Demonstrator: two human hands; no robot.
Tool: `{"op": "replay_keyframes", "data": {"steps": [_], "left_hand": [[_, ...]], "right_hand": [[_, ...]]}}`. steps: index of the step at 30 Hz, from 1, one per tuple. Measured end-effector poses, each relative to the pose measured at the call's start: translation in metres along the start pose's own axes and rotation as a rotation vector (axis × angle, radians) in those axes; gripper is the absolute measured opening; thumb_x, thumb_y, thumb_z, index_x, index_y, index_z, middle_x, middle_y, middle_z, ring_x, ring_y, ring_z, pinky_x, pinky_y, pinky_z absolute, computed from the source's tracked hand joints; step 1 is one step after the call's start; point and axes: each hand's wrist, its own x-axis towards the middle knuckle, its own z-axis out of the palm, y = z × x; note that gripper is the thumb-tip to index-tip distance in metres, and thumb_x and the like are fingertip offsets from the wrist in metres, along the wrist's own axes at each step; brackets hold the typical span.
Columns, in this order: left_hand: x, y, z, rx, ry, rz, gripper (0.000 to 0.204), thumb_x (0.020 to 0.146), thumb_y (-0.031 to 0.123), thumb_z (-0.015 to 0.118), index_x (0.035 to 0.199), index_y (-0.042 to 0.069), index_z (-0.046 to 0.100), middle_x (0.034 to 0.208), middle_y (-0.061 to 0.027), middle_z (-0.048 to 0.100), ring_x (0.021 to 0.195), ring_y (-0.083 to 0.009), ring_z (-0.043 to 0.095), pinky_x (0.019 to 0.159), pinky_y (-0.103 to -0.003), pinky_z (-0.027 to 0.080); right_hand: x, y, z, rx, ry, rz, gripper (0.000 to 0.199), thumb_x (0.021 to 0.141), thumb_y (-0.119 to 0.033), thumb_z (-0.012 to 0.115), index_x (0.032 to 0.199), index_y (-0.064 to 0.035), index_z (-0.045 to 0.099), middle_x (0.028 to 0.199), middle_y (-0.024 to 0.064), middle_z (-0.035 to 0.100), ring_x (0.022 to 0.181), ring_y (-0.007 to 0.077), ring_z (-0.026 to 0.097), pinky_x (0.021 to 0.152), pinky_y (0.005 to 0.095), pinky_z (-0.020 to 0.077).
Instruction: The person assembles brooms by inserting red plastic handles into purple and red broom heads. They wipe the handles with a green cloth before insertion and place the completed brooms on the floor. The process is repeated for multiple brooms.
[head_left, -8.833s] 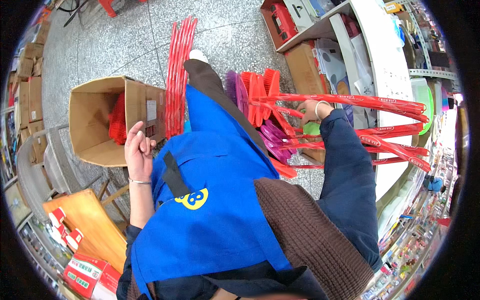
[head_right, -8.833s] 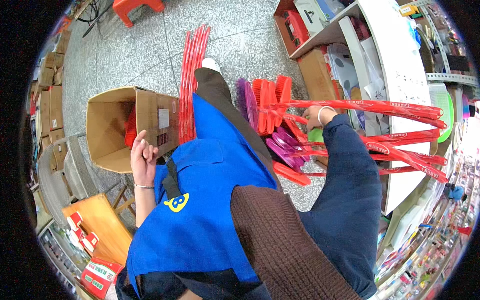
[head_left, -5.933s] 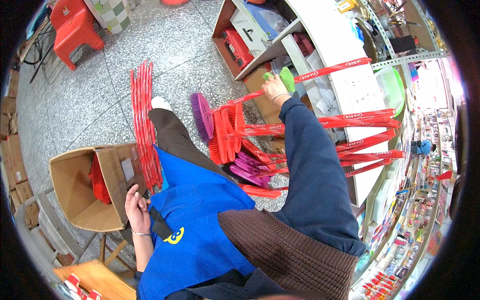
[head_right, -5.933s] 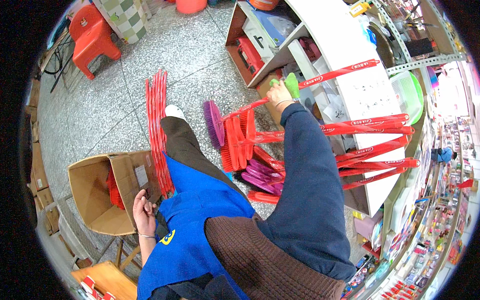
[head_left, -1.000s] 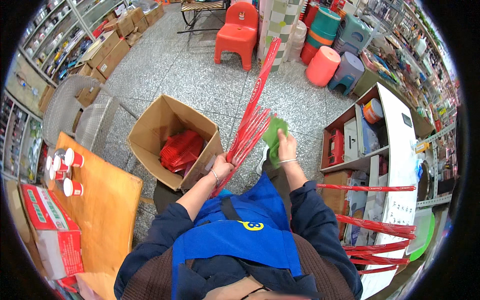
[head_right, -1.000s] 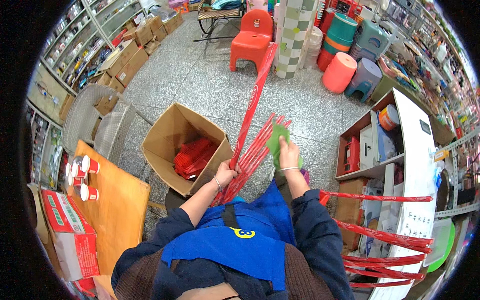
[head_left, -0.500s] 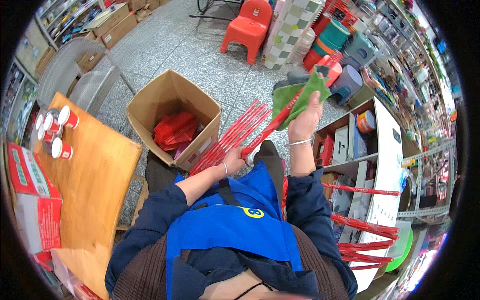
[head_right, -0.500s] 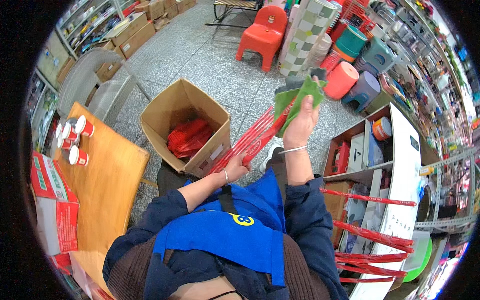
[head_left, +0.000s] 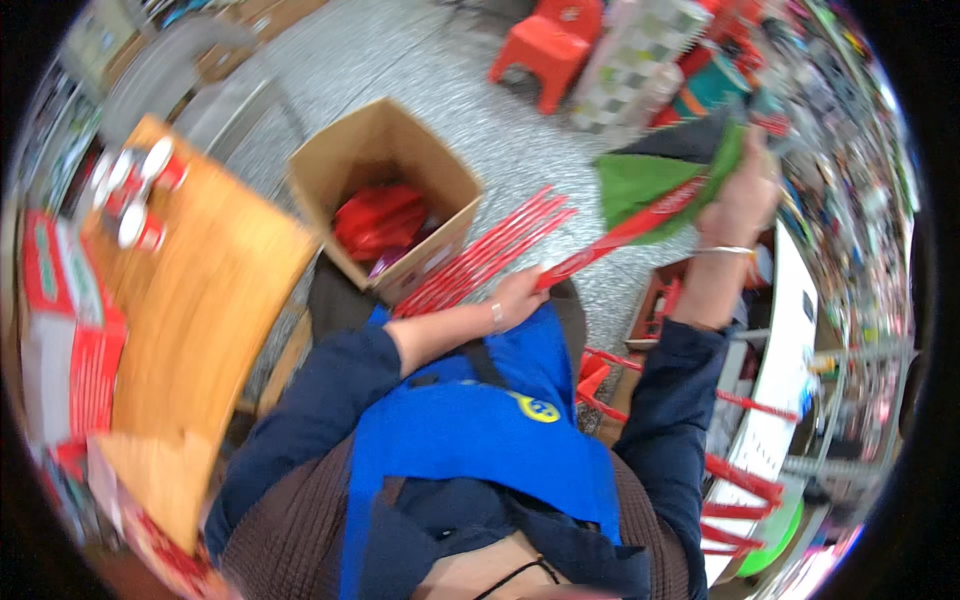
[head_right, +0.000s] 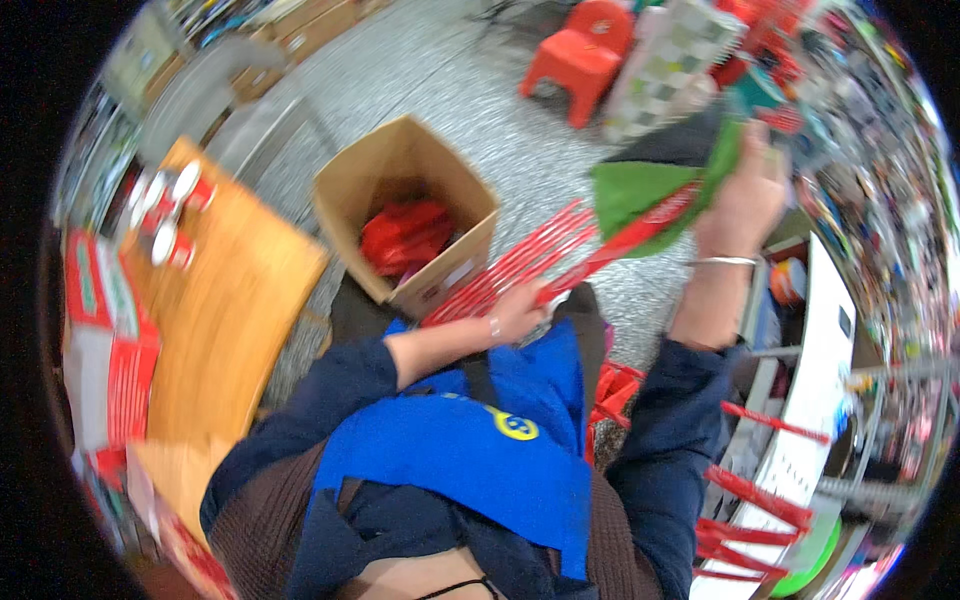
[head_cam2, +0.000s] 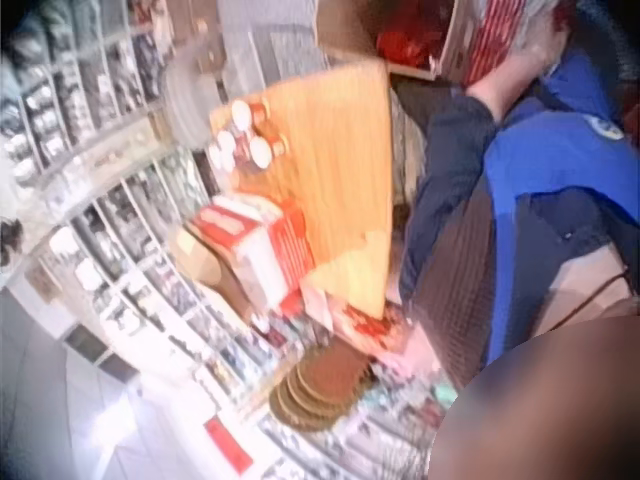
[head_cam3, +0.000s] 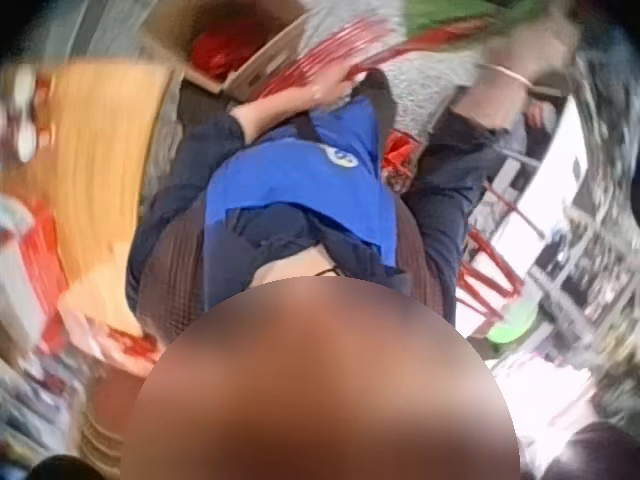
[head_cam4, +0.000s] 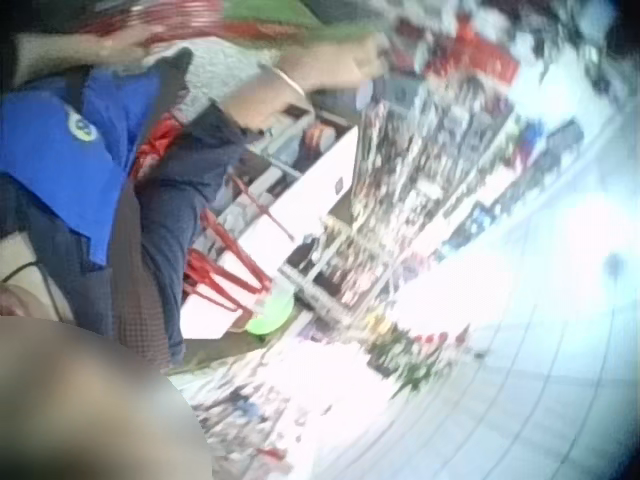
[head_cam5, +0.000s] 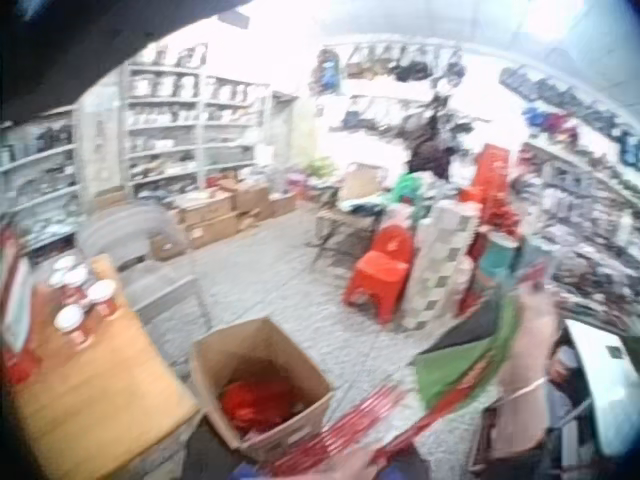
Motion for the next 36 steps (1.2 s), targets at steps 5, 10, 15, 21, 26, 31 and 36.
{"op": "replay_keyframes", "data": {"steps": [5, 10, 15, 21, 26, 31, 36], "left_hand": [[0.003, 0.003, -0.012, -0.217, -0.083, 0.145, 0.014, 0.075, 0.003, 0.053, 0.088, 0.006, 0.053, 0.070, -0.0106, 0.061, 0.071, -0.0278, 0.062, 0.062, -0.037, 0.047], [-0.001, 0.003, -0.022, -0.289, -0.243, 0.073, 0.012, 0.078, 0.011, 0.058, 0.088, 0.006, 0.053, 0.067, -0.0090, 0.060, 0.068, -0.0237, 0.062, 0.061, -0.035, 0.047], [0.003, 0.013, -0.010, -0.145, -0.117, 0.152, 0.021, 0.084, 0.016, 0.059, 0.101, 0.008, 0.050, 0.071, -0.0136, 0.061, 0.069, -0.0319, 0.062, 0.062, -0.041, 0.047], [-0.005, 0.006, -0.001, -0.088, 0.036, 0.136, 0.027, 0.087, 0.018, 0.058, 0.109, 0.006, 0.046, 0.092, -0.0218, 0.059, 0.088, -0.0386, 0.059, 0.073, -0.045, 0.046], [-0.014, 0.003, -0.005, -0.047, 0.041, 0.012, 0.032, 0.088, 0.025, 0.058, 0.112, 0.006, 0.049, 0.082, -0.0226, 0.060, 0.082, -0.0403, 0.059, 0.070, -0.046, 0.046], [-0.004, 0.020, -0.018, 0.007, 0.164, -0.040, 0.025, 0.086, 0.020, 0.059, 0.102, 0.004, 0.048, 0.076, -0.0226, 0.059, 0.079, -0.0405, 0.059, 0.066, -0.047, 0.045], [0.023, 0.038, -0.025, 0.037, 0.301, -0.081, 0.025, 0.083, 0.014, 0.059, 0.101, 0.001, 0.047, 0.075, -0.0253, 0.058, 0.076, -0.0436, 0.058, 0.065, -0.050, 0.044]], "right_hand": [[0.019, -0.020, 0.004, -0.022, -0.040, -0.043, 0.029, 0.092, -0.025, 0.056, 0.097, 0.0030, 0.062, 0.093, 0.0104, 0.064, 0.078, 0.0201, 0.063, 0.072, 0.0325, 0.0518], [0.034, -0.035, -0.013, 0.005, -0.145, -0.113, 0.032, 0.093, -0.026, 0.054, 0.108, 0.0023, 0.059, 0.101, 0.0116, 0.062, 0.087, 0.0192, 0.061, 0.078, 0.0304, 0.0505], [0.052, -0.047, -0.022, -0.143, -0.161, -0.213, 0.034, 0.096, -0.016, 0.046, 0.120, 0.0064, 0.051, 0.115, 0.0144, 0.057, 0.096, 0.0220, 0.061, 0.084, 0.0305, 0.0512], [0.059, -0.062, -0.017, -0.166, -0.193, -0.191, 0.030, 0.095, -0.011, 0.046, 0.119, 0.0045, 0.055, 0.116, 0.0148, 0.057, 0.098, 0.0205, 0.061, 0.084, 0.0290, 0.0512], [0.035, -0.054, 0.021, -0.316, -0.147, -0.589, 0.033, 0.092, -0.018, 0.054, 0.119, 0.0013, 0.056, 0.110, 0.0141, 0.061, 0.098, 0.0205, 0.060, 0.083, 0.0293, 0.0503], [-0.017, -0.020, 0.039, -0.414, -0.103, -0.287, 0.049, 0.085, -0.030, 0.066, 0.118, 0.0036, 0.053, 0.108, 0.0152, 0.060, 0.095, 0.0216, 0.058, 0.084, 0.0331, 0.0458], [-0.093, 0.055, 0.051, -0.265, -0.299, -0.269, 0.038, 0.083, -0.016, 0.066, 0.114, 0.0005, 0.052, 0.096, 0.0076, 0.058, 0.088, 0.0160, 0.053, 0.081, 0.0315, 0.0436]]}}
